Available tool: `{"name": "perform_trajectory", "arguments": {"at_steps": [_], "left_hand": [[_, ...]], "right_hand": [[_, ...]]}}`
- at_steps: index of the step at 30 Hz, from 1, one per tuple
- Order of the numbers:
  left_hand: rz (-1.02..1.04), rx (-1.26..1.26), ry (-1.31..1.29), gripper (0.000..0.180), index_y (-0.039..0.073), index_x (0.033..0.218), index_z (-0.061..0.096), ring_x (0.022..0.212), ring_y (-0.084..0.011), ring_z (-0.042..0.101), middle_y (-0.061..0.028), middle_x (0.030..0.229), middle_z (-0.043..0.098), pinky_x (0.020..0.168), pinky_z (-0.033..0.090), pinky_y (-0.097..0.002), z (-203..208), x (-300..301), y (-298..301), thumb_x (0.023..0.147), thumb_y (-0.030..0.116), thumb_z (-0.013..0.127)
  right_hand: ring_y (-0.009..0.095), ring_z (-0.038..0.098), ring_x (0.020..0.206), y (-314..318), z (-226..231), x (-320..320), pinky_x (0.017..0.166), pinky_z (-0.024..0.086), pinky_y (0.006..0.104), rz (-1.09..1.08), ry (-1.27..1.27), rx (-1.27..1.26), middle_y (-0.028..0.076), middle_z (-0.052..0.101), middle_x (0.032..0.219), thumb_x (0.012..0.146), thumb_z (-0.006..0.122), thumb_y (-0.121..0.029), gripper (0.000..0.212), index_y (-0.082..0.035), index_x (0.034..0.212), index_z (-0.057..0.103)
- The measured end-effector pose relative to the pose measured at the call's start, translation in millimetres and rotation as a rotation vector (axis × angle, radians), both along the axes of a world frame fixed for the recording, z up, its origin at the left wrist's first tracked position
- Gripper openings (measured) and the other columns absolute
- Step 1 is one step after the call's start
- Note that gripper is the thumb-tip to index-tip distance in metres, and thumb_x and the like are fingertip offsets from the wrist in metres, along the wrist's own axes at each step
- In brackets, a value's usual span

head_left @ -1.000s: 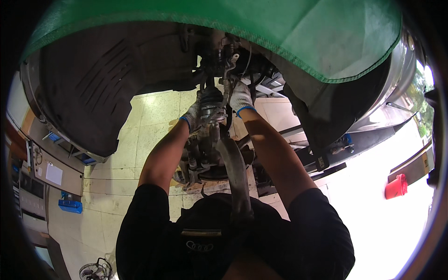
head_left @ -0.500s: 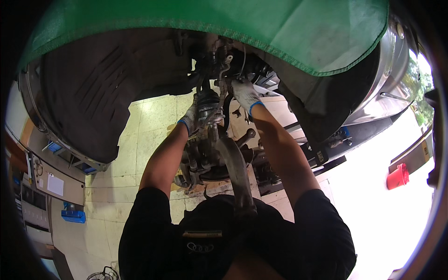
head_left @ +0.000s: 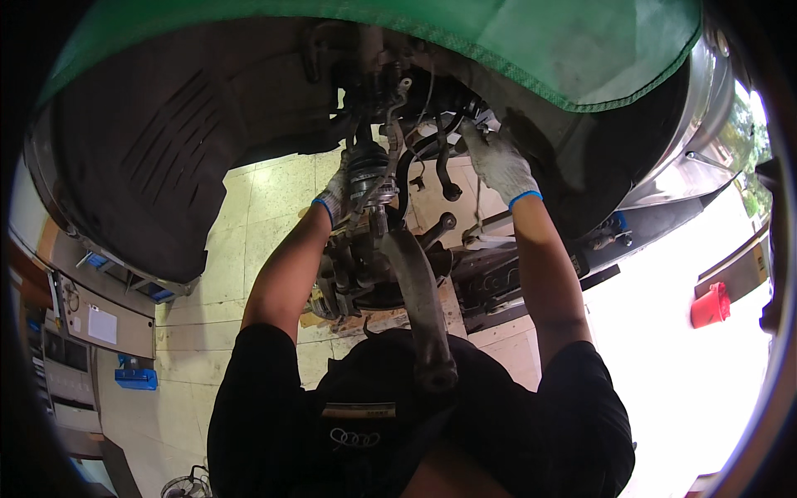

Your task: The person works under a lifted car, using a wrench and socket to loosen and remove bolts from the front suspension assembly. They remove a control arm and a wheel arch liner, then reposition components and continue adjusting fasteners with hand tools.

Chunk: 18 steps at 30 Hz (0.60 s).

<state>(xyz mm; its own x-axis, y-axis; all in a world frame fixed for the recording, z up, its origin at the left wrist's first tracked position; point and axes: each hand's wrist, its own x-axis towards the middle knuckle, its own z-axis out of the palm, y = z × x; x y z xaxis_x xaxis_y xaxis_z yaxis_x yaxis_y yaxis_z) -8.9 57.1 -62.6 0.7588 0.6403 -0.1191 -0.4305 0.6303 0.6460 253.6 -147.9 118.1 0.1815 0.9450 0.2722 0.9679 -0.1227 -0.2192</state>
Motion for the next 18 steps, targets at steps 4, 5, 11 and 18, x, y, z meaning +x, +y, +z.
{"name": "perform_trajectory", "arguments": {"at_steps": [4,5,11,18], "left_hand": [[-0.191,0.114,-0.156,0.047,0.013,0.143,0.050,0.123,-0.0225,0.061,-0.0081,0.137,0.062,0.112,0.048,-0.0419,-3,-2,3,0.111,0.037,0.026],[-0.228,0.155,-0.179,0.047,0.013,0.143,0.050,0.123,-0.0223,0.061,-0.0080,0.137,0.062,0.112,0.048,-0.0418,-3,-3,2,0.112,0.038,0.025],[-0.192,0.054,-0.254,0.046,0.012,0.143,0.049,0.125,-0.0203,0.058,-0.0079,0.140,0.059,0.114,0.045,-0.0387,-10,0,5,0.112,0.036,0.026],[-0.305,0.015,-0.443,0.049,0.012,0.138,0.054,0.114,-0.0209,0.066,-0.0065,0.126,0.067,0.106,0.053,-0.0414,-17,8,17,0.111,0.042,0.025]], "right_hand": [[0.036,0.063,0.118,-5,8,9,0.102,0.048,0.0407,-0.055,0.254,0.154,0.028,0.062,0.129,0.093,0.039,-0.078,0.094,-0.001,0.146,0.046],[0.034,0.063,0.117,-3,13,12,0.101,0.048,0.0383,0.006,0.085,0.296,0.027,0.065,0.124,0.094,0.043,-0.075,0.090,-0.001,0.144,0.049],[0.019,0.064,0.101,36,52,2,0.094,0.049,0.0303,0.532,0.365,0.755,0.011,0.073,0.109,0.099,0.064,-0.048,0.053,-0.001,0.122,0.067],[0.018,0.066,0.080,31,59,-59,0.081,0.055,0.0331,0.349,0.347,0.584,0.012,0.071,0.082,0.100,0.064,-0.044,0.043,-0.004,0.115,0.072]]}}
